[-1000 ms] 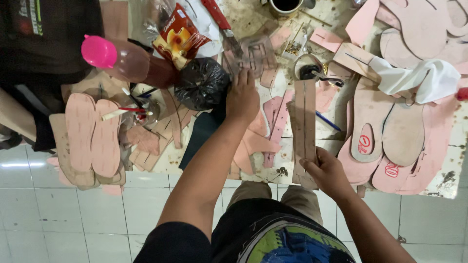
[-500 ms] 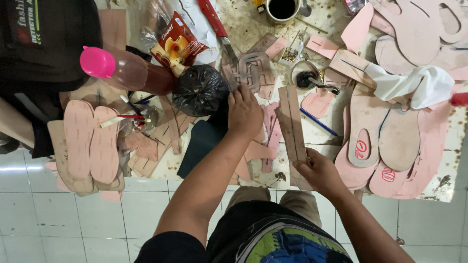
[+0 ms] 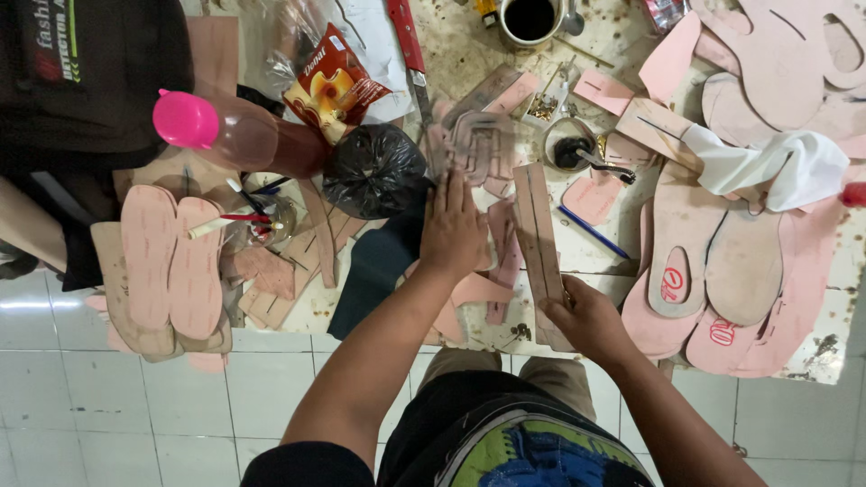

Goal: The person places pink paper templates on a sheet of leather and traces around them with a pen to mark pattern outlines. They then carry the templates to a work table, sort through the pile, stack the pieces, and return to trace more outlines on the leather.

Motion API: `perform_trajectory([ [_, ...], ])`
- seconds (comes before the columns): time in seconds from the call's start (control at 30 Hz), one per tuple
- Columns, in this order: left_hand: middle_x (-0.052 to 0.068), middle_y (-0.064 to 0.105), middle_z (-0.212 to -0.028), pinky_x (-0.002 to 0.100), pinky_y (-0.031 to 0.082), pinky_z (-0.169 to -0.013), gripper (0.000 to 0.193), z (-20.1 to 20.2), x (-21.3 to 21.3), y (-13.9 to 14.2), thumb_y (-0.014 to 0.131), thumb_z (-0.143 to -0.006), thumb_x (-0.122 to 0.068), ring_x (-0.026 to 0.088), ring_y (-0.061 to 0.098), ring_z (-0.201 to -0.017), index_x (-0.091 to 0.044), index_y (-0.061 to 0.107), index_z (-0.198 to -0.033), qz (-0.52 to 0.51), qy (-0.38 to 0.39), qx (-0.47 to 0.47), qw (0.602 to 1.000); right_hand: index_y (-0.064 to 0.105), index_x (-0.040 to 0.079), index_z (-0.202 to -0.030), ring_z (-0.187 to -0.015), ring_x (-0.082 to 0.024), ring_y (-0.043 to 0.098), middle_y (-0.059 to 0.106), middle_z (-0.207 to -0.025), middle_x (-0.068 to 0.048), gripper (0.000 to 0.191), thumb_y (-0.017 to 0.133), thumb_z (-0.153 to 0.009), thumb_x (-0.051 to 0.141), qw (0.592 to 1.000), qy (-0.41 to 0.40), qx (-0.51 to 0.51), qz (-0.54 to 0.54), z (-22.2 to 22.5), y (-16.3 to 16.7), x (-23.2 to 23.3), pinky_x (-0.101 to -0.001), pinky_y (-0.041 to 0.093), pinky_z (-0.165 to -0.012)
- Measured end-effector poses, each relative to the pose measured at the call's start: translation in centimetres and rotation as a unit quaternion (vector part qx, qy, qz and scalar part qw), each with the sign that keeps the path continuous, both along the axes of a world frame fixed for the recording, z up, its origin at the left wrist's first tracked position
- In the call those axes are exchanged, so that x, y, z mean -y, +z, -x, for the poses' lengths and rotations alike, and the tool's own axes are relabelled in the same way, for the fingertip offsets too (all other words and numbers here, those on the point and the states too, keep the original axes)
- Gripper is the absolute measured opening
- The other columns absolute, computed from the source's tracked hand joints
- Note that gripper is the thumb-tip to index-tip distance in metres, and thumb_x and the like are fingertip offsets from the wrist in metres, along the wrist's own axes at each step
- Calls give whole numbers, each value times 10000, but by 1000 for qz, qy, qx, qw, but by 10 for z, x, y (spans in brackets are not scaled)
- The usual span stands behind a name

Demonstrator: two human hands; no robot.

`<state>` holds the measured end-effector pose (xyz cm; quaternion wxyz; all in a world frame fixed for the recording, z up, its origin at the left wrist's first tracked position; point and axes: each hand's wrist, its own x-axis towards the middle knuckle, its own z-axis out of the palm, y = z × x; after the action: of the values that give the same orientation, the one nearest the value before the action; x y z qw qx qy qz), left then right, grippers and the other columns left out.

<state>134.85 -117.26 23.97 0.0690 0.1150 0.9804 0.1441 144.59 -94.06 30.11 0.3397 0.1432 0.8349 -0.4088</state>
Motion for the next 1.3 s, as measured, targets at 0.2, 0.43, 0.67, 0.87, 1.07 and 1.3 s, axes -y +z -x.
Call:
perform_trajectory([
  [0.2,197,310,-1607,544,229,-1198,705,25,1,5,604,-944,-344,372,285,-1499,70,407,-1479,-1,-3,10,1000,640,11,-1273,-737,-236,695,738,-861,-178,465,689,-878,253,1000,6,-7,15,1,-3,3,-378,543,-715],
  [0.43,126,590,-1305,441,452,-1019,319,49,2,-11,561,-936,-134,310,561,-1207,-33,589,-1237,24,-1,-96,995,634,2,-1272,-777,-223,714,748,-883,-177,488,695,-863,261,999,-16,-9,34,-4,-3,1,-365,548,-732],
  [0.67,114,610,-990,434,523,-813,103,74,12,-10,574,-982,-155,293,640,-896,-83,587,-1054,96,-131,-209,964,651,-1,-1231,-727,-257,733,744,-815,-182,455,686,-867,271,999,-14,-32,27,-10,8,-5,-378,552,-697],
  [0.87,170,687,-1046,440,565,-687,290,101,23,27,648,-923,-245,339,685,-887,-48,599,-1130,63,-35,-200,977,662,19,-1215,-742,-287,737,746,-822,-188,455,691,-849,288,1000,-17,-10,-1,-17,9,-11,-397,548,-712],
  [1.07,117,672,-1046,455,576,-765,244,113,35,53,649,-937,-196,349,677,-960,-91,613,-1155,-49,2,-162,986,673,14,-1193,-717,-272,728,736,-799,-167,437,691,-853,288,999,-6,-30,10,-21,6,-13,-386,548,-688],
  [1.3,142,633,-1115,450,561,-776,136,87,5,22,649,-961,-221,357,630,-1056,-110,629,-1038,-13,-96,-167,981,647,26,-1242,-630,-324,662,688,-757,-196,461,715,-863,279,995,-44,-76,-38,-18,10,-10,-430,523,-630],
])
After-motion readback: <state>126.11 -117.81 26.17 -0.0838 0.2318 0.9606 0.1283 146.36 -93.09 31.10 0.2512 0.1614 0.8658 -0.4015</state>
